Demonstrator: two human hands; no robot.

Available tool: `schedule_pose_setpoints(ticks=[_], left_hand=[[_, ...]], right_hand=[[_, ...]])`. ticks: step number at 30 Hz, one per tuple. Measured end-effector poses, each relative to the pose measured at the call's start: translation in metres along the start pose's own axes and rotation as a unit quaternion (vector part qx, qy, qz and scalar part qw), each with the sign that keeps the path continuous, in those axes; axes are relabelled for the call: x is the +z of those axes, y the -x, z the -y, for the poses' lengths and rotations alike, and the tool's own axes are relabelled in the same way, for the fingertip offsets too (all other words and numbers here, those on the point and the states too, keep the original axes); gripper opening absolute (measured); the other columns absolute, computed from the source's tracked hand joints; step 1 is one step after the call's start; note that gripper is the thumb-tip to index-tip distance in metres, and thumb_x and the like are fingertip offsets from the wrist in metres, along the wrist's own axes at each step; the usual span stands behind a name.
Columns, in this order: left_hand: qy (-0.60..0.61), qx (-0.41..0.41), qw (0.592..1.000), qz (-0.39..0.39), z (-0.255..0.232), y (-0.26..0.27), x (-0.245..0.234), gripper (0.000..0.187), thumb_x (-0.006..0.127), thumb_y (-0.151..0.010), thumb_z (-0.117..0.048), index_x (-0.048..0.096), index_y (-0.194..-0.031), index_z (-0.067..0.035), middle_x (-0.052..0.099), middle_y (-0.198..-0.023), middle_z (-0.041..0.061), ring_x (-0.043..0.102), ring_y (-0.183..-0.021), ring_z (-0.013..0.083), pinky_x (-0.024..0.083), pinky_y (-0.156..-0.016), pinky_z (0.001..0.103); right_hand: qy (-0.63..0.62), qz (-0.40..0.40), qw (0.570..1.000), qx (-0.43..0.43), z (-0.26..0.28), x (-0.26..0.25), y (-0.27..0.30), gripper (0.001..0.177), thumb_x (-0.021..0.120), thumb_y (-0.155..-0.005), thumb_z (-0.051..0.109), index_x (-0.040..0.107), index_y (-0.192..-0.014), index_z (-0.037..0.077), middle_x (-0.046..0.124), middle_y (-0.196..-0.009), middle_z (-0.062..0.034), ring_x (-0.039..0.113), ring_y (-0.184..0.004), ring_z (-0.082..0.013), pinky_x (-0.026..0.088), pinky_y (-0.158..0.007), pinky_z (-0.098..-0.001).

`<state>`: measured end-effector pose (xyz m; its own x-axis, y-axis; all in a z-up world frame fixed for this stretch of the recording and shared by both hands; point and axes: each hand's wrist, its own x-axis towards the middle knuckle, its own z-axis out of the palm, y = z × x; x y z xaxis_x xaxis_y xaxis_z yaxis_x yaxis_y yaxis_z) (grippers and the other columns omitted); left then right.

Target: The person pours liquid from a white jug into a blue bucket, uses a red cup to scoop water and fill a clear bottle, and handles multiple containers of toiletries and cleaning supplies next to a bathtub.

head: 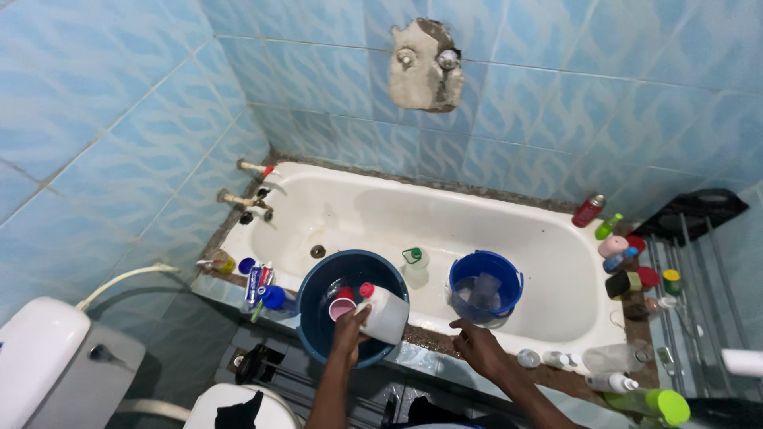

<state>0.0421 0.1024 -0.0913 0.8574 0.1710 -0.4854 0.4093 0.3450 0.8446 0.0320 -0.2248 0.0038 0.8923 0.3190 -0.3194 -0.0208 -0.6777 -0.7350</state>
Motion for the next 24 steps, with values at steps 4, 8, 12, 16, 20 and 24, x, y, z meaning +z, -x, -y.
schedule_pose_setpoints(ticks=[4,8,12,16,20,24], left_hand=[[0.015,-0.039,0.999,0.0,-0.01,0.013,0.004,0.028,0.072,-0.087,-0.035,0.071,-0.096,-0.008,0.055,-0.084,0.003,0.066,-0.085,0.0228,0.057,-0.078,0.05],[0.043,-0.011,0.998,0.047,0.002,0.01,0.027,0.035,0.076,-0.089,-0.038,0.06,-0.088,-0.006,0.065,-0.092,0.01,0.069,-0.092,0.0276,0.058,-0.084,0.051],[0.022,-0.006,0.996,0.086,0.0,0.028,0.075,0.037,0.074,-0.092,-0.041,0.06,-0.091,-0.007,0.062,-0.096,0.009,0.064,-0.098,0.026,0.053,-0.089,0.048],[0.026,-0.057,0.994,0.093,-0.017,0.06,0.126,0.027,0.07,-0.086,-0.038,0.066,-0.099,-0.015,0.065,-0.1,0.005,0.058,-0.099,0.0203,0.047,-0.086,0.041],[0.037,-0.078,0.988,0.125,-0.016,0.08,0.159,0.035,0.071,-0.093,-0.041,0.065,-0.099,-0.007,0.055,-0.095,0.004,0.047,-0.091,0.0196,0.041,-0.079,0.039],[0.045,-0.086,0.98,0.172,-0.011,0.106,0.18,0.034,0.072,-0.093,-0.041,0.066,-0.1,-0.008,0.057,-0.097,0.007,0.05,-0.094,0.0191,0.04,-0.086,0.038]], right_hand=[[-0.009,0.007,0.999,0.038,0.002,-0.002,0.013,0.033,0.058,-0.098,0.02,0.062,-0.128,0.008,0.076,-0.081,-0.0105,0.073,-0.075,-0.0206,0.055,-0.074,-0.0375],[-0.055,-0.002,0.998,0.027,0.016,-0.003,0.025,0.033,0.059,-0.098,0.023,0.064,-0.127,0.008,0.075,-0.079,-0.0085,0.072,-0.074,-0.0189,0.057,-0.072,-0.037],[-0.164,-0.053,0.985,0.001,0.041,0.007,0.029,0.038,0.068,-0.096,0.026,0.066,-0.13,0.009,0.073,-0.093,-0.0142,0.067,-0.077,-0.0204,0.055,-0.069,-0.0365],[-0.161,-0.136,0.973,-0.093,0.062,0.008,0.039,0.042,0.072,-0.094,0.025,0.062,-0.133,0.01,0.06,-0.123,-0.0139,0.071,-0.097,-0.0166,0.059,-0.079,-0.0316],[-0.131,-0.166,0.977,-0.005,0.069,0.004,0.048,0.046,0.075,-0.088,0.024,0.06,-0.129,0.012,0.058,-0.129,-0.0109,0.065,-0.092,-0.0213,0.055,-0.073,-0.0343],[-0.144,-0.212,0.963,0.086,0.055,0.005,0.055,0.041,0.075,-0.084,0.02,0.059,-0.119,0.008,0.063,-0.125,-0.0108,0.066,-0.084,-0.0307,0.053,-0.074,-0.0389]])
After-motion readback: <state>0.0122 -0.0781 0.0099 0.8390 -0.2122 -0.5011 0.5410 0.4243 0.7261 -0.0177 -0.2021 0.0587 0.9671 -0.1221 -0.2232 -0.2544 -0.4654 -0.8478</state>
